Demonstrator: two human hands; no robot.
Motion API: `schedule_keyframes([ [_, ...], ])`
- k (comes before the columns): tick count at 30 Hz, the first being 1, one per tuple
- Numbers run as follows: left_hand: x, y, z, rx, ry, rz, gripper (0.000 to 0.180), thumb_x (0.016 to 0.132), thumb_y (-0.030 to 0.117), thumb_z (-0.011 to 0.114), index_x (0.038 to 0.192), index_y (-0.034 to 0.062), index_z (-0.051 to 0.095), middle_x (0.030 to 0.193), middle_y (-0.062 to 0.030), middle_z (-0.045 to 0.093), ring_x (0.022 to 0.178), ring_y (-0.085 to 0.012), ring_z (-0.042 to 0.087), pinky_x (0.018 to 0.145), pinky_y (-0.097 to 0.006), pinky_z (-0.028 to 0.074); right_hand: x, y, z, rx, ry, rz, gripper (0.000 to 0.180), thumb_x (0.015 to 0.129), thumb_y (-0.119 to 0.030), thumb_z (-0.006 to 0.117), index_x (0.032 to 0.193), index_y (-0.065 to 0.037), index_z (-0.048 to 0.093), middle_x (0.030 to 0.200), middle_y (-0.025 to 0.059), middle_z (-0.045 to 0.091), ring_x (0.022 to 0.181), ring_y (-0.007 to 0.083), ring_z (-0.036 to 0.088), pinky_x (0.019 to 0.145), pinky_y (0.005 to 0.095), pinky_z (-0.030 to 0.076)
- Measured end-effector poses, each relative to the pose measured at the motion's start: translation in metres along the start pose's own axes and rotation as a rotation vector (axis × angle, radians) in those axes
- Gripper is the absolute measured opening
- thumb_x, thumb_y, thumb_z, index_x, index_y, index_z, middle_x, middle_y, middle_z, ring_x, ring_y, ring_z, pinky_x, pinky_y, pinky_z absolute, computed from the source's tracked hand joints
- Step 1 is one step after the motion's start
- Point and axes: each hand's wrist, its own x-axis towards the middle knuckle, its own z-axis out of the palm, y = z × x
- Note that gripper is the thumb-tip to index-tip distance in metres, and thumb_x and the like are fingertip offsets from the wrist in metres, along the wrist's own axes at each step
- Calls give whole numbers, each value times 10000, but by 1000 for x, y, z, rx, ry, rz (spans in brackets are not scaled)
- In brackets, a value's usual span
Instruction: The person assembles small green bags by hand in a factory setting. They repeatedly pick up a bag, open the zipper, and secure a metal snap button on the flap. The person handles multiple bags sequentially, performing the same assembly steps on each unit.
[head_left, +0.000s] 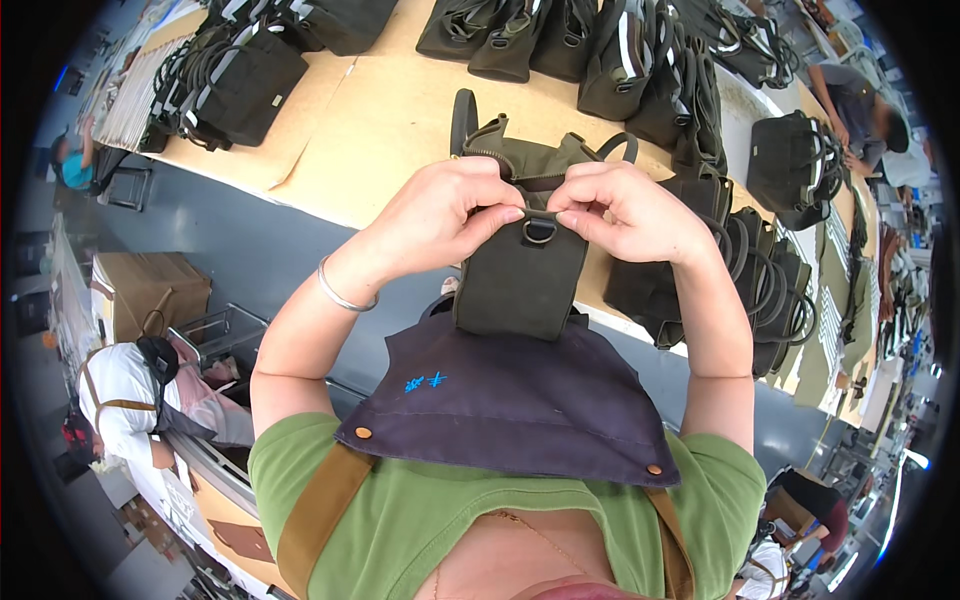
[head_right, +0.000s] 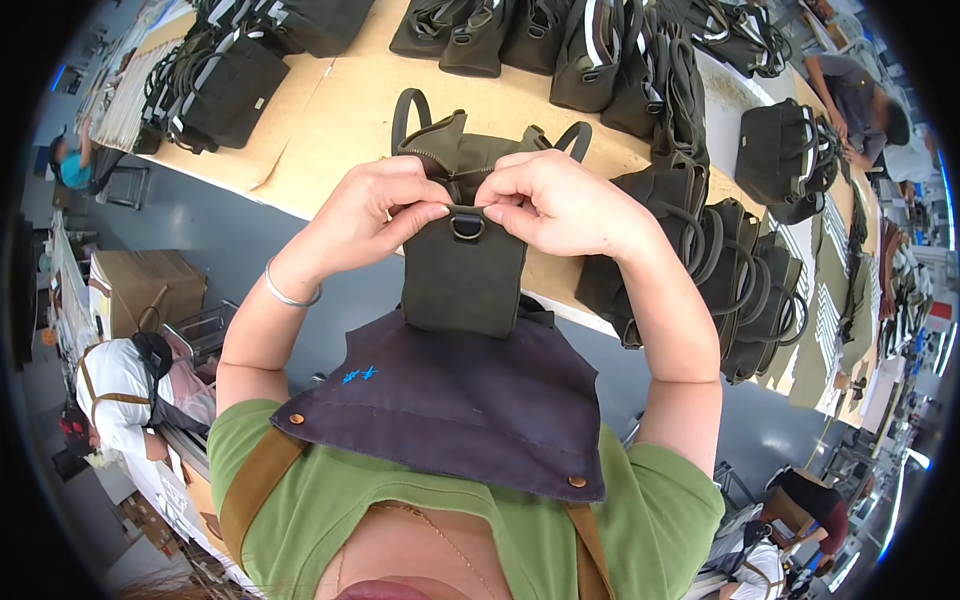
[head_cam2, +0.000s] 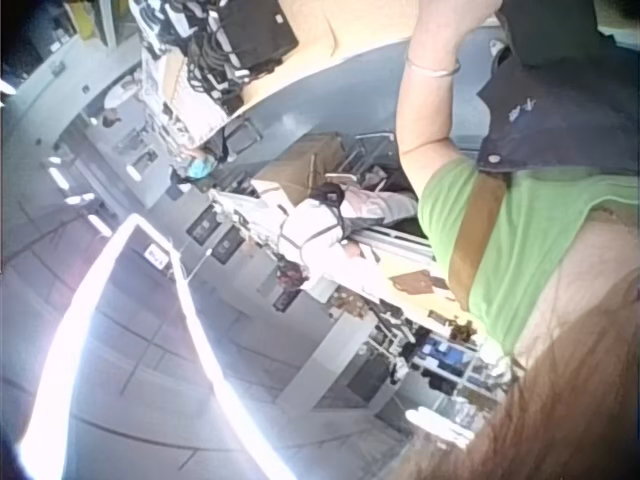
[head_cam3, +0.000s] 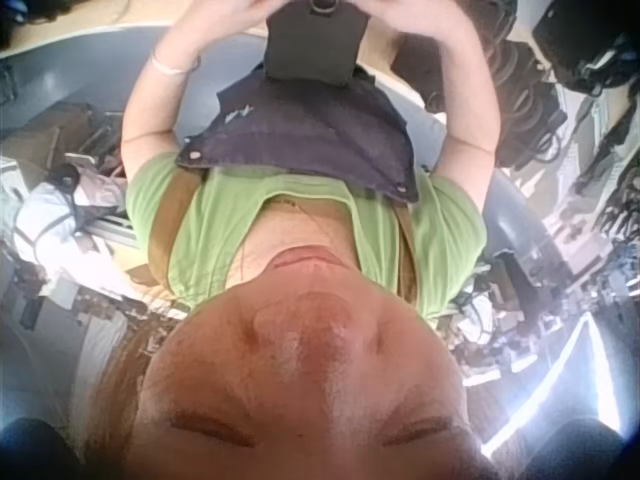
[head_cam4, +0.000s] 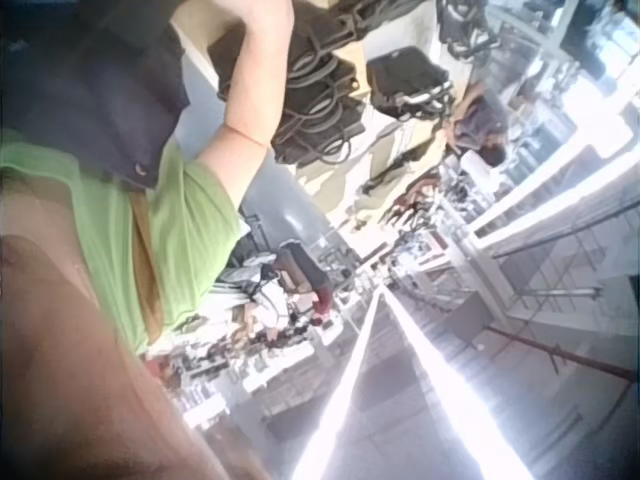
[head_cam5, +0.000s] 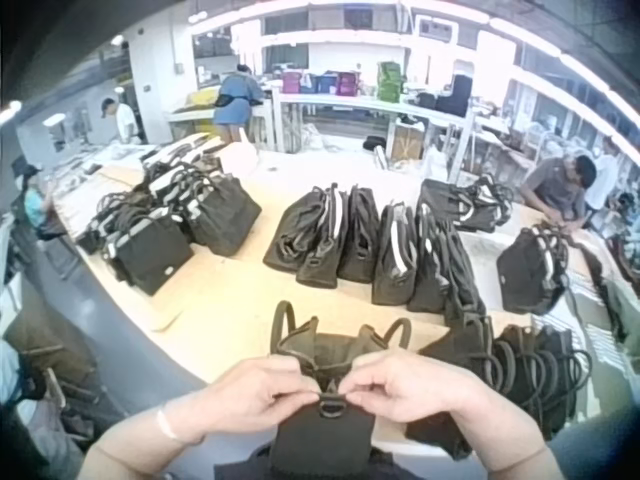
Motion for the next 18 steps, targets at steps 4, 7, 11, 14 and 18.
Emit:
schedule_keyframes([
  [4, 0, 6, -5, -43, -40, -30, 125, 872, 58, 659, 980, 14, 706, 717, -65, 516, 652, -194, 507, 601, -324, 416, -3, -5, 3, 30, 8, 10, 127, 865, -29, 602, 965, 15, 667, 790, 65, 580, 705, 155, 561, 587, 288, 430],
  [7, -1, 11, -12, 0, -78, -14, 130, 883, 58, 644, 985, 7, 705, 719, -66, 519, 664, -187, 510, 618, -321, 415, -2, -14, 3, 77, 17, 2, 116, 858, -18, 608, 953, 13, 666, 776, 61, 578, 694, 152, 559, 586, 280, 426],
  [11, 1, 12, -19, -110, -156, -81, 151, 861, 45, 665, 1000, 5, 707, 722, -55, 534, 662, -169, 524, 608, -313, 426, 1, -16, 4, 94, 8, -24, 94, 850, -17, 627, 931, 6, 668, 748, 51, 572, 665, 144, 547, 570, 278, 412],
  [14, -2, 18, -19, -157, -164, -140, 176, 834, 23, 688, 1008, 2, 708, 730, -48, 565, 655, -156, 555, 591, -298, 443, 0, -16, 7, 84, 33, -68, 71, 845, -21, 641, 908, 0, 667, 731, 47, 565, 642, 142, 538, 554, 280, 401],
  [18, -5, 23, -21, -160, -151, -154, 201, 803, 2, 713, 1004, -3, 710, 767, -62, 624, 655, -159, 608, 576, -286, 464, 0, -19, 8, 42, 22, -92, 52, 837, -19, 647, 886, -10, 663, 718, 42, 555, 604, 144, 523, 527, 284, 389],
])
